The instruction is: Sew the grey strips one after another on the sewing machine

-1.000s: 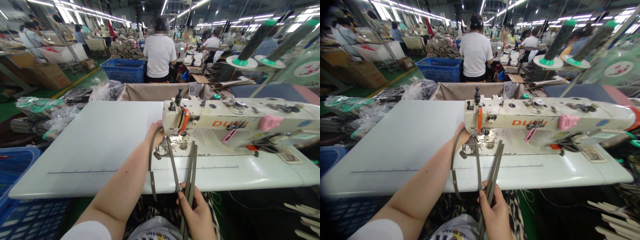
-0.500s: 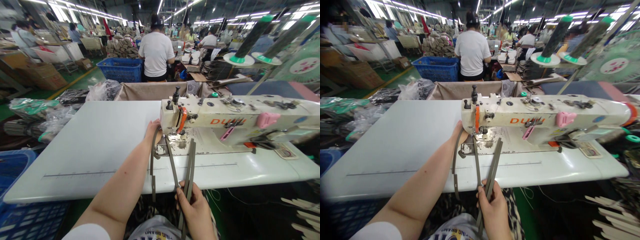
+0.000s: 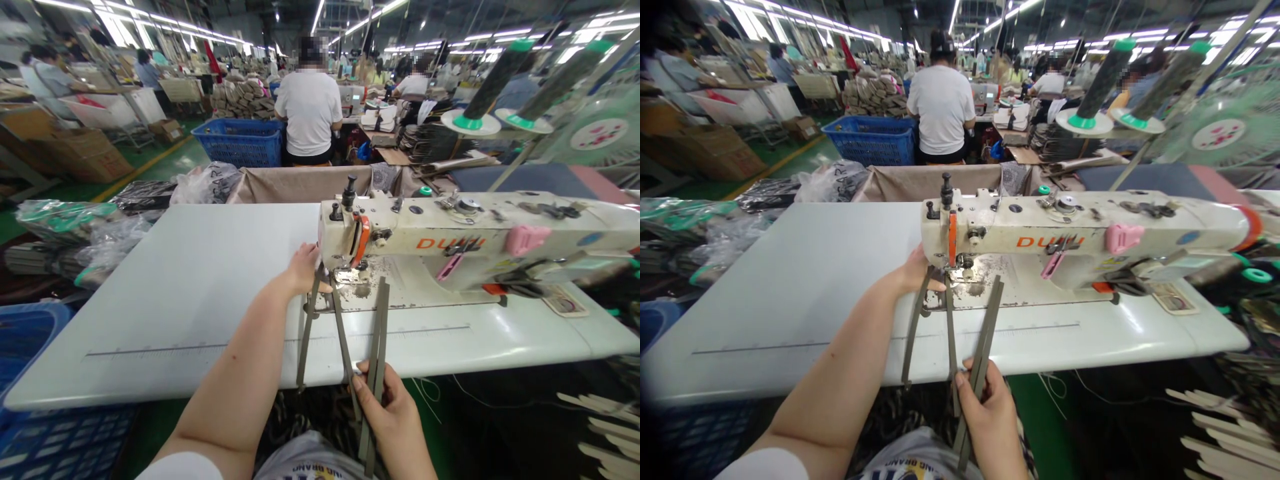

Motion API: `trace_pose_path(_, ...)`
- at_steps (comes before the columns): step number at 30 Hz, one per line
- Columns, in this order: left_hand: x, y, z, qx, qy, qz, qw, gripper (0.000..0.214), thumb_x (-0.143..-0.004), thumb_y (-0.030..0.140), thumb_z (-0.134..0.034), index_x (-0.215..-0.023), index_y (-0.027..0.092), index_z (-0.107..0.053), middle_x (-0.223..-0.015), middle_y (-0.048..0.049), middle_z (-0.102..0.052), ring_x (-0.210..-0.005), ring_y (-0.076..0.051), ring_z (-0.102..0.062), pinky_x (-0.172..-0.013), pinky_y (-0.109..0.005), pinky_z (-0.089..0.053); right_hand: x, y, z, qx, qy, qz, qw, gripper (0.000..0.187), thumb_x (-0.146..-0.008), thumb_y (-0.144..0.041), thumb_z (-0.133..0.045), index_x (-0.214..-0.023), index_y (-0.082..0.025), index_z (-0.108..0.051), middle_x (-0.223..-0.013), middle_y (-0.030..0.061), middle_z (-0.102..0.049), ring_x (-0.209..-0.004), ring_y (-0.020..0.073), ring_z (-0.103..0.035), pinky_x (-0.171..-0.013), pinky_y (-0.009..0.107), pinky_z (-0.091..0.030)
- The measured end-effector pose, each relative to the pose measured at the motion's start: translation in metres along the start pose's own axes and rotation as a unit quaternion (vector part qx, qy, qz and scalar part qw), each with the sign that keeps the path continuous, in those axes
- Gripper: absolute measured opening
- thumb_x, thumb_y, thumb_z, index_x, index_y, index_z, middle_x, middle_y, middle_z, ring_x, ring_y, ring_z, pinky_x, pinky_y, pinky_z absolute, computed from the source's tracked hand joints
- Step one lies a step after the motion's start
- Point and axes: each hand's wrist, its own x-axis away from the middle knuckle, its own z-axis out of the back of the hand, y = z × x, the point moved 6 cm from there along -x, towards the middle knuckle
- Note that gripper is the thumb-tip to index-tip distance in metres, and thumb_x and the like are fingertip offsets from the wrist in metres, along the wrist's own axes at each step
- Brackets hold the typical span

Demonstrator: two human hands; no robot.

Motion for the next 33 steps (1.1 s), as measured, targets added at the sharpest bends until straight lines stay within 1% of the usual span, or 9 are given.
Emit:
trace_pose_path(2, 0.005, 0.006, 0.003, -0.007, -0.011, 0.009, 1.0, 0.113, -0.06, 0.037, -0.105, -0.162, 0.022, -0.058, -0.177, -0.0196, -0.049, -0.169, -0.049, -0.039, -0.138, -0.063, -0.038, 0.002, -0.001, 0.0, -0.01, 0.009, -0.006, 1.0, 0.059, -0.081, -0.074, -0.094, -0.104, -0.022, -0.078, -0.07, -0.0038, -0.07, -0.057, 0.0171, -0.06, -0.057, 0.028, -0.049)
trace_pose_path(7, 0.006, 0.018, 0.006, -0.013, -0.017, 0.001, 1.0, 0.091, -0.062, 0.036, -0.104, -0.145, 0.021, -0.072, -0.172, -0.0188, -0.056, -0.163, -0.051, -0.046, -0.136, -0.065, -0.042, 0.004, 0.001, 0.004, -0.021, -0.024, -0.001, 1.0, 0.058, -0.09, -0.08, -0.082, -0.094, -0.022, -0.081, -0.063, -0.0016, -0.068, -0.054, 0.018, -0.06, -0.059, 0.03, -0.05)
trace_pose_path(10, 0.005, 0.018, 0.008, 0.003, -0.004, -0.001, 1.0, 0.089, -0.059, 0.034, -0.105, -0.141, 0.022, -0.074, -0.169, -0.0159, -0.059, -0.161, -0.049, -0.049, -0.136, -0.064, -0.042, 0.004, 0.007, 0.01, -0.033, -0.039, 0.01, 0.999, 0.057, -0.093, -0.079, -0.08, -0.1, -0.022, -0.084, -0.063, -0.0017, -0.067, -0.055, 0.0179, -0.059, -0.059, 0.03, -0.05)
trace_pose_path(13, 0.006, 0.02, 0.009, 0.019, -0.005, -0.005, 1.0, 0.084, -0.058, 0.031, -0.106, -0.135, 0.018, -0.076, -0.167, -0.0182, -0.06, -0.159, -0.05, -0.051, -0.137, -0.064, -0.041, 0.006, 0.011, 0.014, -0.033, -0.049, 0.01, 0.998, 0.055, -0.095, -0.075, -0.081, -0.108, -0.023, -0.086, -0.068, -0.0013, -0.069, -0.057, 0.017, -0.06, -0.06, 0.029, -0.05)
trace_pose_path(17, 0.007, 0.024, 0.011, 0.02, -0.01, -0.004, 1.0, 0.095, -0.059, 0.029, -0.107, -0.145, 0.012, -0.072, -0.168, -0.0243, -0.058, -0.16, -0.053, -0.049, -0.138, -0.066, -0.039, 0.007, 0.019, 0.014, -0.04, -0.043, -0.04, 0.997, 0.06, -0.089, -0.079, -0.084, -0.108, -0.022, -0.085, -0.066, -0.0026, -0.067, -0.052, 0.0148, -0.057, -0.053, 0.027, -0.045)
trace_pose_path(20, 0.007, 0.024, 0.011, 0.018, -0.014, -0.002, 1.0, 0.096, -0.059, 0.032, -0.107, -0.146, 0.014, -0.072, -0.168, -0.023, -0.058, -0.161, -0.054, -0.048, -0.138, -0.069, -0.039, 0.007, 0.023, 0.013, -0.037, -0.042, -0.074, 0.996, 0.068, -0.085, -0.086, -0.083, -0.108, -0.022, -0.084, -0.064, -0.003, -0.065, -0.047, 0.0144, -0.056, -0.046, 0.024, -0.038)
trace_pose_path(26, 0.007, 0.025, 0.011, 0.013, -0.016, -0.002, 1.0, 0.102, -0.057, 0.034, -0.106, -0.151, 0.018, -0.069, -0.171, -0.0218, -0.057, -0.162, -0.053, -0.048, -0.138, -0.07, -0.036, 0.009, 0.024, 0.012, -0.025, -0.037, -0.08, 0.996, 0.07, -0.081, -0.088, -0.083, -0.103, -0.022, -0.083, -0.062, -0.0032, -0.065, -0.047, 0.0148, -0.056, -0.047, 0.023, -0.036)
trace_pose_path(29, 0.008, 0.028, 0.013, 0.013, -0.028, -0.003, 1.0, 0.089, -0.058, 0.033, -0.105, -0.141, 0.019, -0.075, -0.171, -0.0205, -0.057, -0.162, -0.052, -0.047, -0.139, -0.07, -0.036, 0.011, 0.02, 0.01, -0.03, -0.031, -0.084, 0.995, 0.07, -0.078, -0.089, -0.085, -0.099, -0.023, -0.082, -0.06, -0.0036, -0.063, -0.047, 0.0151, -0.054, -0.047, 0.025, -0.036)
trace_pose_path(33, 0.01, 0.031, 0.014, 0.042, -0.027, -0.013, 0.999, 0.074, -0.059, 0.027, -0.104, -0.129, 0.02, -0.081, -0.152, -0.0165, -0.072, -0.155, -0.047, -0.056, -0.139, -0.066, -0.038, 0.016, 0.008, 0.008, -0.035, -0.009, -0.09, 0.995, 0.068, -0.077, -0.088, -0.086, -0.097, -0.024, -0.083, -0.061, -0.0035, -0.063, -0.049, 0.0158, -0.052, -0.047, 0.026, -0.036)
